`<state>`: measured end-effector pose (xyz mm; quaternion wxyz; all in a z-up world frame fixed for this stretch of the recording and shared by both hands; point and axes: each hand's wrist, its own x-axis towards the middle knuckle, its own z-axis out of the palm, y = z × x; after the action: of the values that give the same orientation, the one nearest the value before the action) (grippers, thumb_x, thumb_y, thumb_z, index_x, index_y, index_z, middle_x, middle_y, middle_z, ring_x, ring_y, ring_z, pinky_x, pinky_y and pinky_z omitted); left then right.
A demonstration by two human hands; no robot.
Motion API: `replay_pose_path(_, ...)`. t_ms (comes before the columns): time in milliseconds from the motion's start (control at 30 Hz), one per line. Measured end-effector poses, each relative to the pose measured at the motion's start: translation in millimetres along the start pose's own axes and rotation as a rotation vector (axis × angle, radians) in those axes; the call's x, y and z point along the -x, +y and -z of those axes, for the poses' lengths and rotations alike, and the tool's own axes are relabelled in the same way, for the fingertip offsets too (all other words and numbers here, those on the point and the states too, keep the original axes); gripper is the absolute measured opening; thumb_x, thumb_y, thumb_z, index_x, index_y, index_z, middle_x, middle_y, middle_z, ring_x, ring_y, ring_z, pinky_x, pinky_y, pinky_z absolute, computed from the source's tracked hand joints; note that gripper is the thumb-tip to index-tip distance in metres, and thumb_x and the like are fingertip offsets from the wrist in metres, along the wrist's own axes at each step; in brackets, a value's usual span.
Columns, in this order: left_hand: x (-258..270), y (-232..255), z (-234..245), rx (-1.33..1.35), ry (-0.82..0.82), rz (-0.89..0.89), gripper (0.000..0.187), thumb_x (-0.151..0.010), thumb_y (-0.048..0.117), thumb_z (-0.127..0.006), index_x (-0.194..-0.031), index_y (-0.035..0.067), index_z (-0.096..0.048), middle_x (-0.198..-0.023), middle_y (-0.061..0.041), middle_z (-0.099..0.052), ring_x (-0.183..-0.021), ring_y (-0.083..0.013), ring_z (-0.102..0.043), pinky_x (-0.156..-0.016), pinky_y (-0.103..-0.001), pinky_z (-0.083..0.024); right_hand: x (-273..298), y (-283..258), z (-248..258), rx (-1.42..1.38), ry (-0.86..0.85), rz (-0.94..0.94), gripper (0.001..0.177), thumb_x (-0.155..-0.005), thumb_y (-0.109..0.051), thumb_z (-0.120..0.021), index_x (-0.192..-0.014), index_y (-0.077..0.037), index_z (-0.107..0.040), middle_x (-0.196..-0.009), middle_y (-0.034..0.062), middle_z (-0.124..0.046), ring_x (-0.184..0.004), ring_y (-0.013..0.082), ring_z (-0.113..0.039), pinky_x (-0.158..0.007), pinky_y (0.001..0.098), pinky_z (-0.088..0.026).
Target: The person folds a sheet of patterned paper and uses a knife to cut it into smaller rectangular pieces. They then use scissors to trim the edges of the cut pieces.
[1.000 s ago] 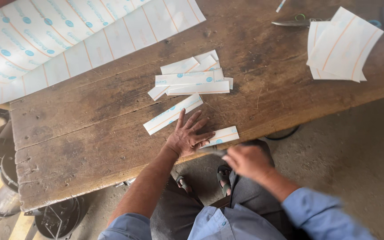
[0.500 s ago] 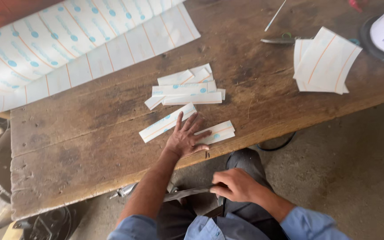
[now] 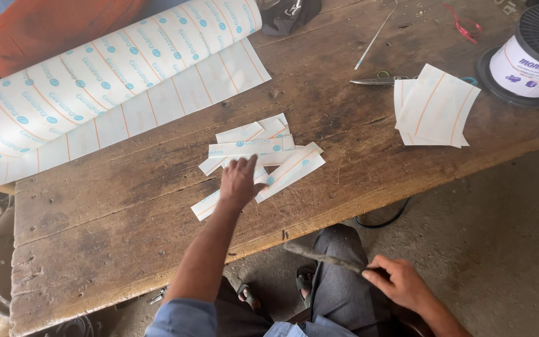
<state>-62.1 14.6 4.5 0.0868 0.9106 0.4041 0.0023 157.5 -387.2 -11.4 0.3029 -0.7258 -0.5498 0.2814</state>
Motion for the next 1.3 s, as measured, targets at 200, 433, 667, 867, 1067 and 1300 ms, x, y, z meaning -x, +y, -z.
replay_pose_path(200, 47.5, -63.2, -39.6, 0.066, 0.175, 0.159, 0.044, -0.088, 0.045, -0.078, -0.12, 0.015, -0.072, -0.101, -0.008, -0.078, -0.071, -0.016, -0.072, -0.053, -0.031, -0.061, -13.7, -2.3, 4.7, 0.051, -0.076, -0.22, 0.021, -0.088, -0.032, -0.073, -0.089, -0.011, -0.073, -0.064, 0.0052, -0.077, -0.054, 0.0172, -0.071, -0.05, 0.0352, -0.053)
replay_pose_path(433, 81.4, -124.1, -19.8, 0.07, 0.351, 0.171, 0.023, -0.108, 0.038, -0.065, -0.102, 0.019, -0.076, -0.09, -0.004, -0.079, -0.059, -0.0088, -0.068, -0.046, -0.026, -0.055, -22.4, 14.9, -4.1, 0.054, 0.018, -0.083, 0.024, -0.088, -0.035, -0.072, -0.087, -0.011, -0.072, -0.064, 0.0022, -0.076, -0.053, 0.0129, -0.072, -0.045, 0.0314, -0.055)
replay_pose_path(667, 106.2, -18.2, -46.7, 0.064, -0.244, -0.421, 0.026, -0.101, 0.042, -0.054, -0.112, 0.023, -0.068, -0.09, 0.002, -0.068, -0.05, -0.0144, -0.058, -0.036, -0.032, -0.048, -39.0, 33.5, 22.9, 0.221, 0.089, -0.096, 0.028, -0.091, -0.039, -0.068, -0.087, -0.011, -0.068, -0.061, 0.0028, -0.071, -0.046, 0.0158, -0.067, -0.041, 0.0346, -0.05)
replay_pose_path(867, 85.7, 2.3, -53.1, 0.061, 0.239, -0.661, 0.036, -0.104, 0.051, -0.061, -0.091, 0.018, -0.061, -0.086, 0.002, -0.065, -0.076, -0.0144, -0.065, -0.064, -0.034, -0.055, -76.3, 11.0, 29.5, 0.444, -0.015, 0.033, 0.03, -0.09, -0.042, -0.07, -0.09, -0.012, -0.065, -0.066, 0.0042, -0.071, -0.054, 0.0201, -0.069, -0.05, 0.0385, -0.052)
replay_pose_path(1067, 78.8, 1.5, -45.4, -0.084, 0.11, -0.591, 0.025, -0.098, 0.045, -0.066, -0.115, 0.026, -0.067, -0.12, -0.001, -0.062, -0.118, -0.0228, -0.057, -0.1, -0.043, -0.049, -105.3, 7.0, 36.9, 0.538, -0.148, 0.082, 0.029, -0.091, -0.042, -0.069, -0.088, -0.013, -0.062, -0.071, 0.004, -0.072, -0.059, 0.0203, -0.07, -0.052, 0.0402, -0.056)
replay_pose_path(1300, 80.5, 8.7, -41.0, 0.1, 0.072, -0.652, 0.05, -0.085, 0.041, -0.075, -0.133, 0.045, -0.066, -0.151, -0.005, -0.049, -0.142, -0.0296, -0.043, -0.114, -0.056, -0.035, -105.9, 8.6, 31.2, 0.641, -0.193, 0.147, 0.028, -0.094, -0.042, -0.067, -0.09, -0.015, -0.06, -0.062, 0.0042, -0.064, -0.055, 0.0193, -0.067, -0.051, 0.0393, -0.055)
